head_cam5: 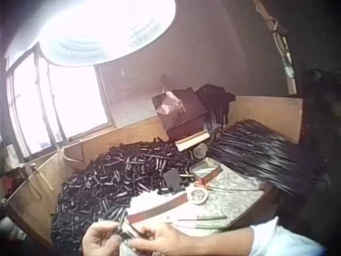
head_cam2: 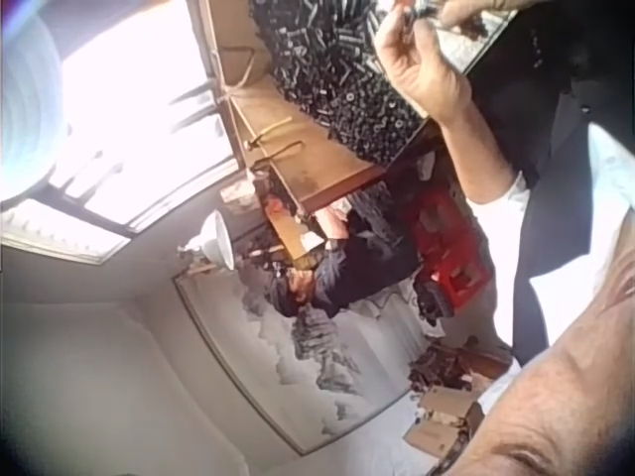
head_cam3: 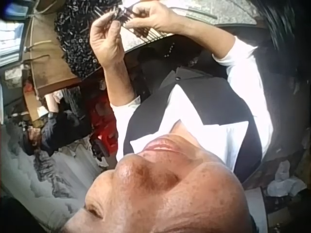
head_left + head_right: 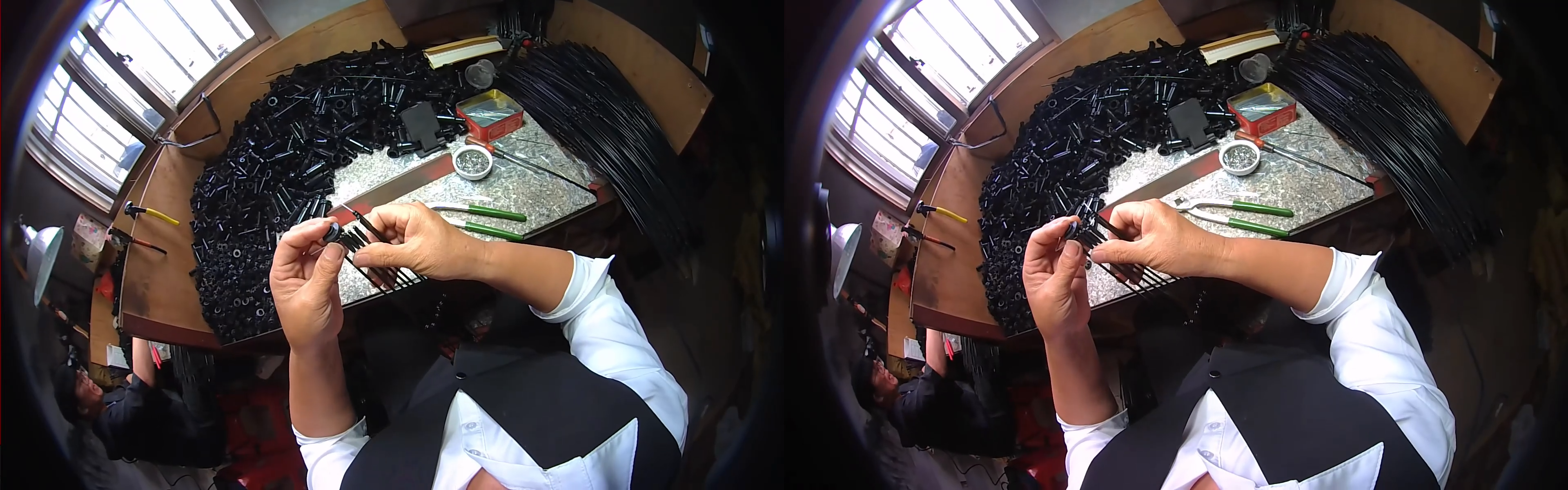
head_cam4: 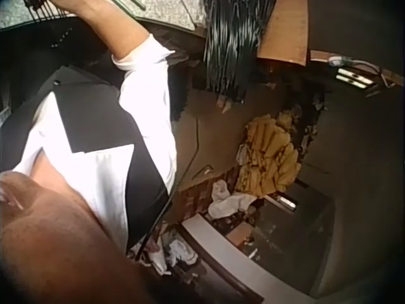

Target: Assembling umbrella frame components by connecting spokes to a central hub and using pliers to secure them.

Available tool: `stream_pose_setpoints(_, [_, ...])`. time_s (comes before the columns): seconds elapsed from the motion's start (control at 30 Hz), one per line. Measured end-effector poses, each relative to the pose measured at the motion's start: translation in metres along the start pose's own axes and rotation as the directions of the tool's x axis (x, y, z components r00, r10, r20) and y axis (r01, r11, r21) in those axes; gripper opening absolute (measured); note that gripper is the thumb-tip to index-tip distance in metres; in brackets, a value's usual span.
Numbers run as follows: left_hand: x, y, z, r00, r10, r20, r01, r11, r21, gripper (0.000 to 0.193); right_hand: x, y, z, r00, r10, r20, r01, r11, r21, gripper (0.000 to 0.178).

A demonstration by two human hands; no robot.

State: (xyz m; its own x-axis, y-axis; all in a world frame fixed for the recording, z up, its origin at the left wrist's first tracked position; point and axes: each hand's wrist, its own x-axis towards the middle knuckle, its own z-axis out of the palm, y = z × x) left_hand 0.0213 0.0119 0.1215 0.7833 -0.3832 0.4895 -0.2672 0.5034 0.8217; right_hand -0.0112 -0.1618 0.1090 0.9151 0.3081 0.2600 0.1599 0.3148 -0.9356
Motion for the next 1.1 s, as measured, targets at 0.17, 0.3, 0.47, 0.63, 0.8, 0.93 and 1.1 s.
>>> stream_pose_setpoints(0.17, [0.002,-0.002,0.002,0.998,0.009,-0.056,-0.006,0.999,0.051,0.026,0.003,0.000,-0.001,1.000,0.006,-0.011,-0.007,1.000,-0.018,0.016])
stream_pose_setpoints(0.3, [0.002,-0.003,0.002,0.999,0.004,-0.054,-0.001,0.999,0.045,0.027,0.004,0.001,-0.002,1.000,-0.003,-0.011,0.002,0.999,-0.054,0.017])
stream_pose_setpoints(0.47, [0.004,-0.002,0.000,0.999,-0.036,-0.001,0.036,0.999,-0.038,0.024,0.003,0.000,-0.005,0.998,-0.004,0.056,0.006,0.999,-0.038,0.019])
stream_pose_setpoints(0.63, [0.004,-0.005,-0.005,0.998,-0.008,0.059,0.010,0.999,-0.038,0.024,0.004,0.000,-0.003,0.995,0.003,0.099,-0.005,1.000,0.021,0.022])
stream_pose_setpoints(0.8, [0.005,-0.007,-0.014,0.979,0.046,0.200,-0.025,0.994,-0.108,0.025,0.009,0.007,-0.012,0.973,-0.011,0.231,0.003,0.999,0.034,0.025])
stream_pose_setpoints(0.93, [0.003,-0.008,-0.015,0.984,0.040,0.172,-0.023,0.995,-0.098,0.022,0.012,0.013,-0.014,0.965,-0.014,0.260,0.000,0.999,0.053,0.027])
stream_pose_setpoints(1.1, [0.006,-0.005,0.000,0.999,-0.015,0.051,0.018,0.998,-0.067,0.031,0.013,0.009,-0.018,0.957,0.081,0.279,-0.109,0.990,0.084,0.032])
